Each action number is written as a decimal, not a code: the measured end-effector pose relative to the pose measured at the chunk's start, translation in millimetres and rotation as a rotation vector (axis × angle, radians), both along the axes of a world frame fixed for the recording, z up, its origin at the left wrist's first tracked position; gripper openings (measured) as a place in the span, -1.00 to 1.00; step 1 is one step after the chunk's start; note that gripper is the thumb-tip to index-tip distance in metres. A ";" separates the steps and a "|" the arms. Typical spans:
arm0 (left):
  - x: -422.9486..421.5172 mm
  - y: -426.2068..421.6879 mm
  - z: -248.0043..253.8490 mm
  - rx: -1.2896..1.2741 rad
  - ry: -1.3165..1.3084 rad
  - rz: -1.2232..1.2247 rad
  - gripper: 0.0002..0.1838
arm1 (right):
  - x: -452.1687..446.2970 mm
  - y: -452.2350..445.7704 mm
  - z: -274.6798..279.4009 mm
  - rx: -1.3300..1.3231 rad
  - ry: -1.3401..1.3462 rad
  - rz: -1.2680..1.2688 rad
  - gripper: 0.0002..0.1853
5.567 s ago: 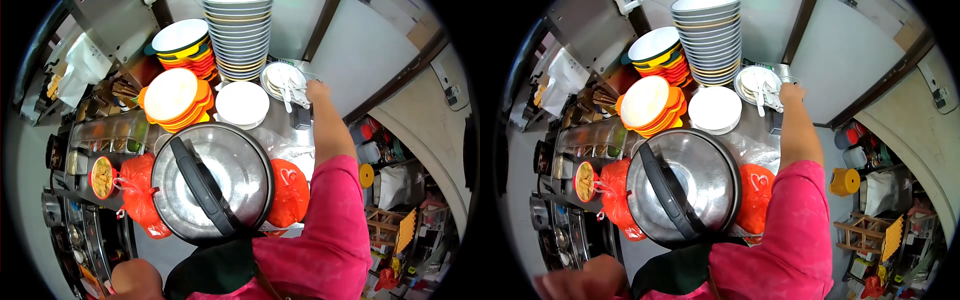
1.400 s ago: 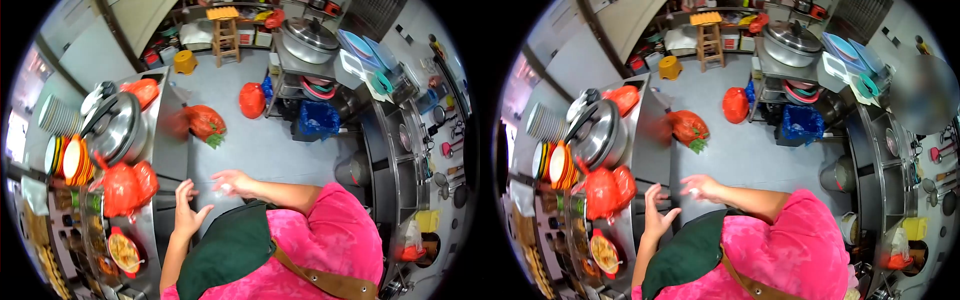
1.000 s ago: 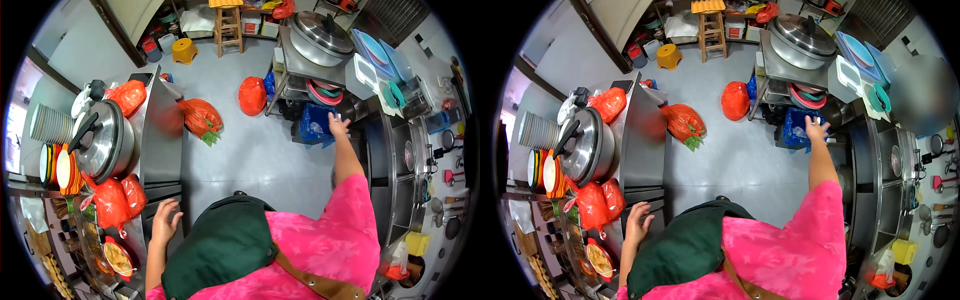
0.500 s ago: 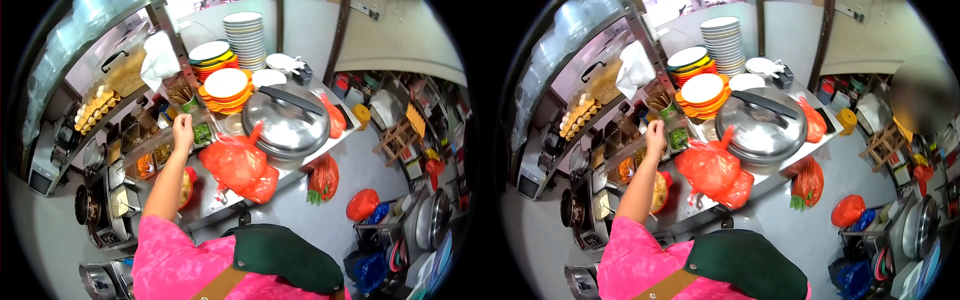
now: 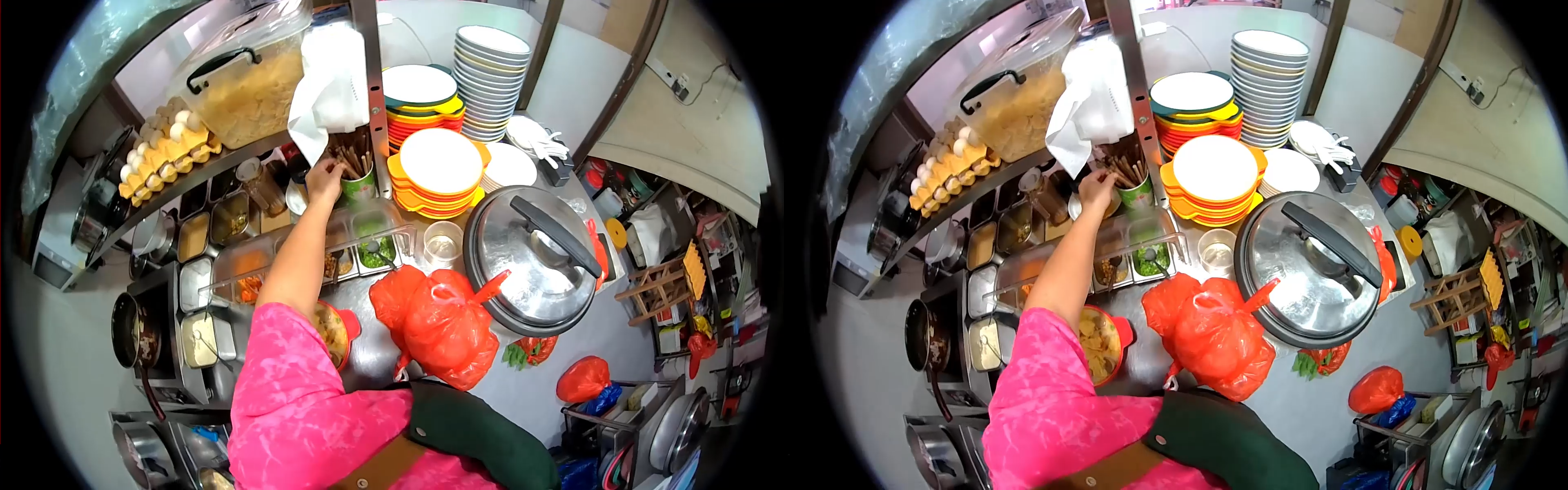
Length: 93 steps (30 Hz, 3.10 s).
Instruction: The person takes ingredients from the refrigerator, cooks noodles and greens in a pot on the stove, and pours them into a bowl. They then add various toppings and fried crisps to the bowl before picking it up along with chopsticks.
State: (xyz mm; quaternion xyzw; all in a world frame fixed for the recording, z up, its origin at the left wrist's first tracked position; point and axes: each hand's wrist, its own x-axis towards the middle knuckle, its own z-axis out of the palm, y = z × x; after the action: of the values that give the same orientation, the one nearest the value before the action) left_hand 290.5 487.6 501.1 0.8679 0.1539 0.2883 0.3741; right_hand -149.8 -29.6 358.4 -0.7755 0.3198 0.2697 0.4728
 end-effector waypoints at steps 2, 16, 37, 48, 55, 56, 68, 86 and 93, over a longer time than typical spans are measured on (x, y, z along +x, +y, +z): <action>-7.3 -4.8 15.1 -0.009 -0.099 -0.006 -0.70 | 7.9 2.8 14.6 0.042 -0.054 0.055 -0.81; -336.7 -157.6 115.7 0.344 -0.010 -0.909 -0.90 | 140.1 122.1 168.9 1.085 -0.488 0.860 -0.34; -387.1 85.9 -125.2 -1.064 0.279 0.033 -0.58 | 192.4 336.0 7.8 0.195 -0.638 0.552 -0.73; -379.6 80.2 -110.8 -0.827 0.284 -0.031 -0.59 | 151.6 334.5 39.8 0.294 -0.565 0.291 -0.81; -394.5 46.2 -32.5 -0.940 0.293 -0.117 -0.64 | 110.9 296.7 93.6 0.417 -0.544 0.143 -0.83; -397.2 38.3 -19.9 -0.947 0.291 -0.127 -0.64 | 103.5 288.2 104.0 0.463 -0.519 0.121 -0.83; -420.9 -116.6 36.5 -0.903 0.350 -0.324 -0.60 | 17.4 121.8 148.0 0.492 -0.675 -0.080 -0.82; -310.2 -502.8 23.5 -0.824 0.653 -0.919 -0.56 | -32.6 -212.1 169.8 0.319 -0.760 -0.669 -0.81; -226.1 -648.5 25.3 -0.764 0.685 -1.065 -0.56 | 20.2 -329.7 188.5 0.261 -0.817 -0.834 -0.82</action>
State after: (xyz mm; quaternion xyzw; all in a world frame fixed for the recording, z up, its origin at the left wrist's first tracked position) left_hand 64.5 -160.9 526.4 0.6755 -0.0903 -0.2931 0.6705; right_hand -129.5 -359.3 546.9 -0.5610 0.3536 -0.2216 0.7149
